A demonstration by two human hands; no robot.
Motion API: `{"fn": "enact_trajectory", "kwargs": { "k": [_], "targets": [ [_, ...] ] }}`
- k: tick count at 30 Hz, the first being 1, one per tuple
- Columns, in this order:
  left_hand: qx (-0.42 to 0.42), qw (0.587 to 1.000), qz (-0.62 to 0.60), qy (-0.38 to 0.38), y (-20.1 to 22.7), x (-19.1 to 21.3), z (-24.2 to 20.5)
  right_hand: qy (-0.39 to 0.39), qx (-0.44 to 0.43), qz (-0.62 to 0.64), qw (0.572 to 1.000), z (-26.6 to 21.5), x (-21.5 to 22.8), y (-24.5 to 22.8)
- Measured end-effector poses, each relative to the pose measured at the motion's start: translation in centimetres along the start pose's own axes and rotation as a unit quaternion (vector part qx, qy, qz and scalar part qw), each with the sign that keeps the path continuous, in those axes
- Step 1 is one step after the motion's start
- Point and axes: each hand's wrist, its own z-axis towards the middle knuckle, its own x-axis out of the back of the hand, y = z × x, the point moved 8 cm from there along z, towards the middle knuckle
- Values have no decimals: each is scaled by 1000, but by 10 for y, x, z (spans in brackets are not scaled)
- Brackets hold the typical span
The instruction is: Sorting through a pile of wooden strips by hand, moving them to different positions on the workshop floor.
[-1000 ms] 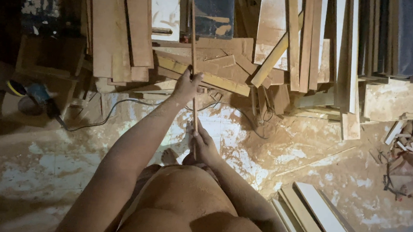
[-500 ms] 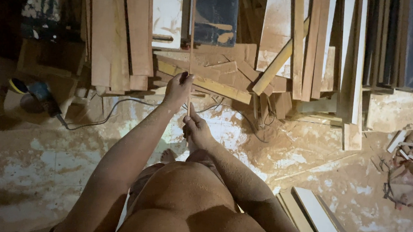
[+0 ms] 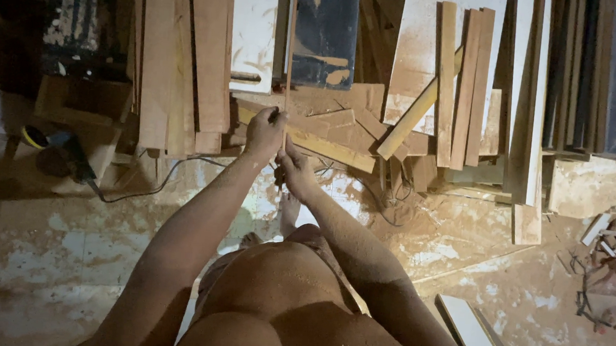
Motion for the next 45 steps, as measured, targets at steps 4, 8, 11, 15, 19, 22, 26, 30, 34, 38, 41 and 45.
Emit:
{"fn": "enact_trajectory", "kwargs": {
  "k": [4, 8, 11, 15, 19, 22, 26, 30, 34, 38, 41, 45],
  "targets": [
    [-63, 996, 63, 11, 4, 7, -7, -9, 19, -21, 1000, 51, 9, 17],
    [-217, 968, 120, 36, 48, 28, -37, -3, 18, 24, 1000, 59, 7, -19],
    [-295, 941, 166, 5, 62, 24, -42, 5, 49, -33, 998, 110, 22, -3],
    [-268, 905, 315, -97, 82, 16, -56, 15, 43, -6, 999, 115, 21, -23],
    [-250, 802, 529, -121, 78, -2, -45, 27, 29, -48, 998, 145, 32, -21],
    [-294, 755, 583, -62, 77, -10, -28, 29, 33, -113, 993, 134, 27, -52],
    [-302, 730, 607, -86, 106, -7, -20, 38, 35, -112, 992, 157, 37, -29],
    [-303, 724, 613, -91, 98, -8, -14, 43, 14, -11, 999, 141, 15, -43],
    [-286, 747, 590, -110, 84, -7, -8, 18, 155, -48, 987, 133, 10, -52],
    [-258, 774, 564, -124, 103, -6, 1, 21, 127, -85, 988, 124, 9, -86],
    [-260, 778, 560, -115, 91, -8, 19, 5, 61, -108, 992, 104, 9, -116],
    [-261, 777, 568, -81, 125, 2, 4, -24, 12, -65, 998, 137, 25, -73]
  ]
}}
